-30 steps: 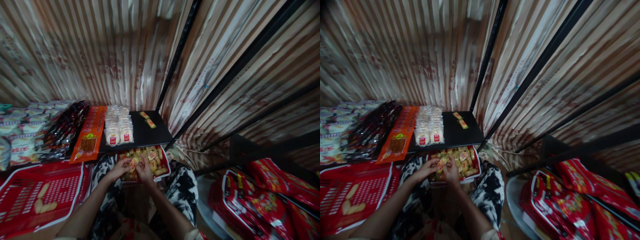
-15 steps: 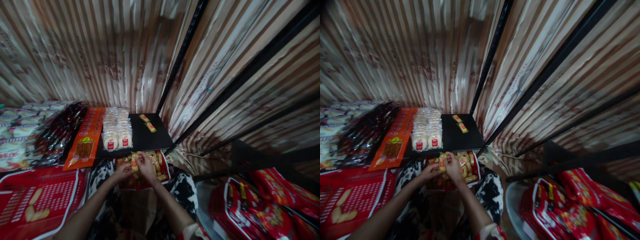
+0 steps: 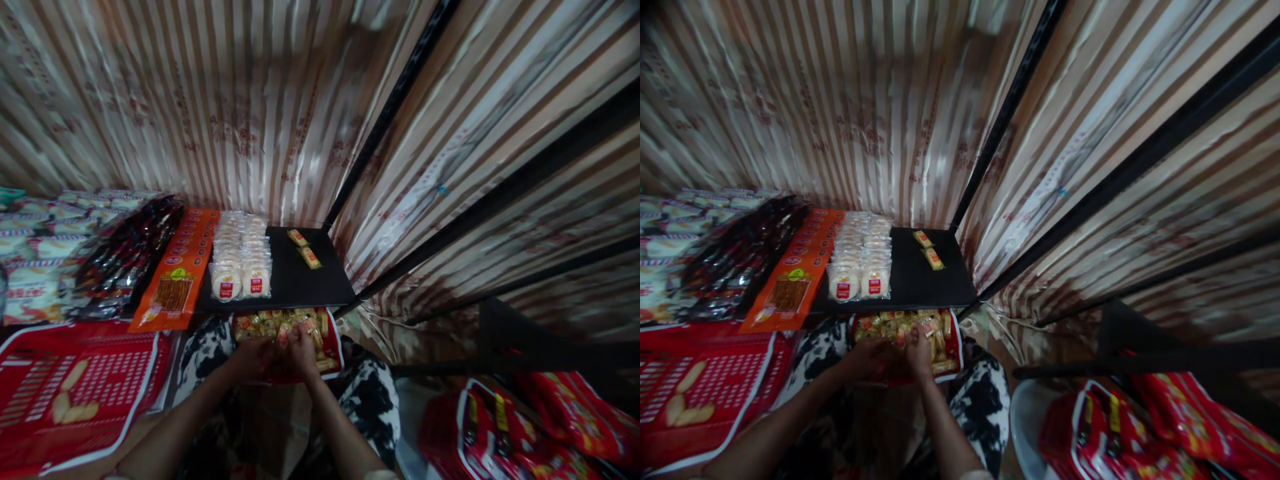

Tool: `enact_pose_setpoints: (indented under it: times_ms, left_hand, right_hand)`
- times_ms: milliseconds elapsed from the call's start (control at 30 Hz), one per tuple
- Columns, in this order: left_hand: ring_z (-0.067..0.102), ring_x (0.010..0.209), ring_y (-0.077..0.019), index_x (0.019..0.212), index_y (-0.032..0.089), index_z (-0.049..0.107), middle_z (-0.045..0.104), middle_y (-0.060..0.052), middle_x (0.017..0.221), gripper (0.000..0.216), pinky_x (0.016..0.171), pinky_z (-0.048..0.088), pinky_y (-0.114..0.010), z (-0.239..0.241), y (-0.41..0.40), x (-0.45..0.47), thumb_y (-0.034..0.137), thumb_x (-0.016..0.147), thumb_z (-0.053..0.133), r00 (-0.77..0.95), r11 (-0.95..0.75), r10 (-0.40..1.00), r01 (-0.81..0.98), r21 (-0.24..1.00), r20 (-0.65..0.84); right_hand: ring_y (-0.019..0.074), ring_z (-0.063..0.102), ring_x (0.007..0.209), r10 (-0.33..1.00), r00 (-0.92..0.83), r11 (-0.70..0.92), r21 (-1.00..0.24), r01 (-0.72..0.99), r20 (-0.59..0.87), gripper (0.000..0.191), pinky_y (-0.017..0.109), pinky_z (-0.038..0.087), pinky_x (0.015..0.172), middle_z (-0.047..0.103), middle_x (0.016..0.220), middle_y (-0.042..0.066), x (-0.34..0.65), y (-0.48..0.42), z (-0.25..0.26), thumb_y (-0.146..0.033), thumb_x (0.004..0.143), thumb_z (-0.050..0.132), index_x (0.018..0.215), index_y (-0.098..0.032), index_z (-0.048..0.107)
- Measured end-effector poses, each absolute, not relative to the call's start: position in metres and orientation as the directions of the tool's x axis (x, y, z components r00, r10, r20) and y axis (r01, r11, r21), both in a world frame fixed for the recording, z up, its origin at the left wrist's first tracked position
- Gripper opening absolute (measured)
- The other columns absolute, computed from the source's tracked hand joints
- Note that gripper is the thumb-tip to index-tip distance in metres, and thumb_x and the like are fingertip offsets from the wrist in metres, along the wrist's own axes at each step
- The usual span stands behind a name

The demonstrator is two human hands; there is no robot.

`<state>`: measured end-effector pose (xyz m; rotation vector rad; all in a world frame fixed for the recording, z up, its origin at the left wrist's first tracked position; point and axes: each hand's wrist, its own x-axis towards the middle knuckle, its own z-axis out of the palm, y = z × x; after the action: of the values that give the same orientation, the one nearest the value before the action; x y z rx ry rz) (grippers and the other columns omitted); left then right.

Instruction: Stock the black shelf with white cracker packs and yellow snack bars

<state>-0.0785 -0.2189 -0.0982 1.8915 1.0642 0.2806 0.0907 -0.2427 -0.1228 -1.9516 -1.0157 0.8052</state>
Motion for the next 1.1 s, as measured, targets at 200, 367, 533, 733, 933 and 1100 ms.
enact_pose_setpoints:
  times_ms: [200, 367, 533, 733, 933, 1100]
  left_hand:
    - [0.059, 0.094, -0.0211, 0.102, 0.017, 0.062, 0.066, -0.009, 0.101, 0.028, 0.084, 0.043, -0.032, -0.092, -0.217, -0.081, 0.022, 0.077, 0.048, 0.589, -0.231, 0.794, 0.521, 0.822, -0.150]
    - [0.061, 0.094, -0.0202, 0.106, 0.018, 0.057, 0.066, -0.009, 0.103, 0.030, 0.084, 0.045, -0.031, -0.083, -0.218, -0.077, 0.026, 0.079, 0.050, 0.565, -0.157, 0.822, 0.352, 0.923, -0.076]
    - [0.062, 0.079, -0.0158, 0.109, 0.017, 0.054, 0.067, -0.006, 0.091, 0.031, 0.074, 0.049, -0.027, -0.062, -0.206, -0.051, 0.030, 0.080, 0.049, 0.430, -0.031, 0.902, 0.168, 0.985, -0.045]
    - [0.059, 0.065, -0.0115, 0.104, 0.018, 0.056, 0.063, -0.001, 0.079, 0.027, 0.064, 0.051, -0.024, -0.046, -0.176, -0.015, 0.027, 0.080, 0.048, 0.308, 0.066, 0.942, 0.217, 0.974, -0.132]
    - [0.061, 0.099, -0.0162, 0.133, 0.016, 0.036, 0.048, -0.015, 0.133, 0.049, 0.088, 0.050, -0.030, -0.034, -0.163, 0.017, 0.023, 0.085, 0.040, 0.109, 0.119, 0.985, 0.141, 0.983, -0.135]
    - [0.036, 0.132, -0.0201, 0.134, 0.014, 0.038, 0.031, -0.011, 0.148, 0.049, 0.112, 0.028, -0.035, -0.018, -0.141, 0.040, 0.027, 0.087, 0.038, 0.128, 0.049, 0.990, 0.131, 0.990, -0.065]
  right_hand:
    - [0.0171, 0.064, 0.076, 0.922, 0.370, -0.234, -0.922, 0.309, -0.110, 0.033, 0.027, 0.051, 0.069, 0.068, 0.082, 0.003, 0.074, -0.247, -0.111, -0.036, 0.077, 0.049, 0.103, -0.021, 0.062]
    - [0.0171, 0.063, 0.079, 0.952, 0.305, -0.102, -0.941, 0.322, 0.001, 0.034, 0.028, 0.051, 0.074, 0.068, 0.087, 0.003, 0.075, -0.246, -0.074, -0.037, 0.078, 0.053, 0.107, -0.021, 0.062]
    - [0.0173, 0.064, 0.076, 0.953, 0.304, -0.042, -0.995, 0.091, -0.012, 0.043, 0.030, 0.053, 0.072, 0.068, 0.086, 0.005, 0.086, -0.227, -0.042, -0.042, 0.075, 0.058, 0.111, -0.019, 0.059]
    - [0.0201, 0.065, 0.082, 0.936, 0.350, -0.058, -0.996, 0.067, -0.031, 0.041, 0.031, 0.053, 0.075, 0.069, 0.087, 0.006, 0.107, -0.195, -0.039, -0.044, 0.071, 0.062, 0.103, -0.019, 0.061]
    - [0.0202, 0.065, 0.077, 0.934, 0.356, -0.036, -0.989, 0.143, 0.017, 0.041, 0.029, 0.052, 0.069, 0.069, 0.083, 0.008, 0.129, -0.137, -0.039, -0.048, 0.075, 0.054, 0.099, -0.015, 0.061]
    - [0.0188, 0.064, 0.078, 0.924, 0.378, -0.086, -0.935, 0.345, 0.054, 0.036, 0.027, 0.050, 0.069, 0.069, 0.084, 0.007, 0.140, -0.074, -0.035, -0.046, 0.081, 0.046, 0.094, -0.016, 0.063]
